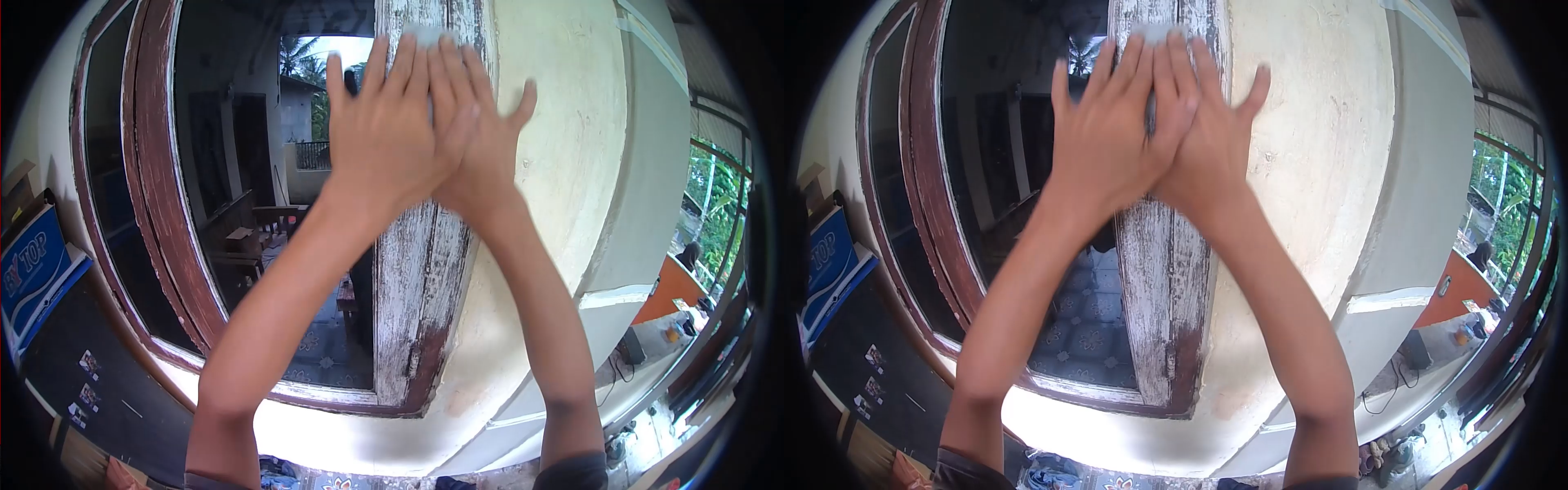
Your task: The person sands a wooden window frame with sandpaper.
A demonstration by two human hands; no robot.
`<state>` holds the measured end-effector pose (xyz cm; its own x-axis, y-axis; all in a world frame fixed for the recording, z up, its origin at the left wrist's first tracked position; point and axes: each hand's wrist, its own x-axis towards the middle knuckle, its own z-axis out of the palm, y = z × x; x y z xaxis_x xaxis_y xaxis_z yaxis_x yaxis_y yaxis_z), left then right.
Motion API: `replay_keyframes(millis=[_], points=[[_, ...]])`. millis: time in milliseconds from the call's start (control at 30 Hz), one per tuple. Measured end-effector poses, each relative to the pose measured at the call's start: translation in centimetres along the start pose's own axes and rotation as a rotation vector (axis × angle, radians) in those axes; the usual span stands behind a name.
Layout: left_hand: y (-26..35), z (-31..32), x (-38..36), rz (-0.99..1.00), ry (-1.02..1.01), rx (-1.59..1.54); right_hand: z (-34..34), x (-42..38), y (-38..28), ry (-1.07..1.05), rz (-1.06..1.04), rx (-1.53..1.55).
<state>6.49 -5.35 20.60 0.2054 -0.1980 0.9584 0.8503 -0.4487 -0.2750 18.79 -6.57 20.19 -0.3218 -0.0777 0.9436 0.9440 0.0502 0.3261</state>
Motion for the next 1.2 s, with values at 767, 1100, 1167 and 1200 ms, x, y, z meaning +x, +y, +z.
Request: replay_keyframes(millis=[767, 1100, 1167, 1200], points=[[-3.2, -1.0, 0.5, 0.063, -0.065, 0.011, 2.4, 1.5, -0.9, 0.080, -0.071, -0.009], [2.5, -3.9, -13.1, -0.050, -0.369, -0.209, -1.5, -13.0, -5.3, -0.283, 0.080, -0.052], [1.1, -1.8, -7.0, 0.001, -0.113, -0.124, -0.9, -6.3, -3.3, -0.169, 0.066, -0.028], [0.4, -1.0, -4.1, 0.016, -0.044, -0.129, 0.9, -3.6, -1.7, -0.027, 0.027, -0.036]])
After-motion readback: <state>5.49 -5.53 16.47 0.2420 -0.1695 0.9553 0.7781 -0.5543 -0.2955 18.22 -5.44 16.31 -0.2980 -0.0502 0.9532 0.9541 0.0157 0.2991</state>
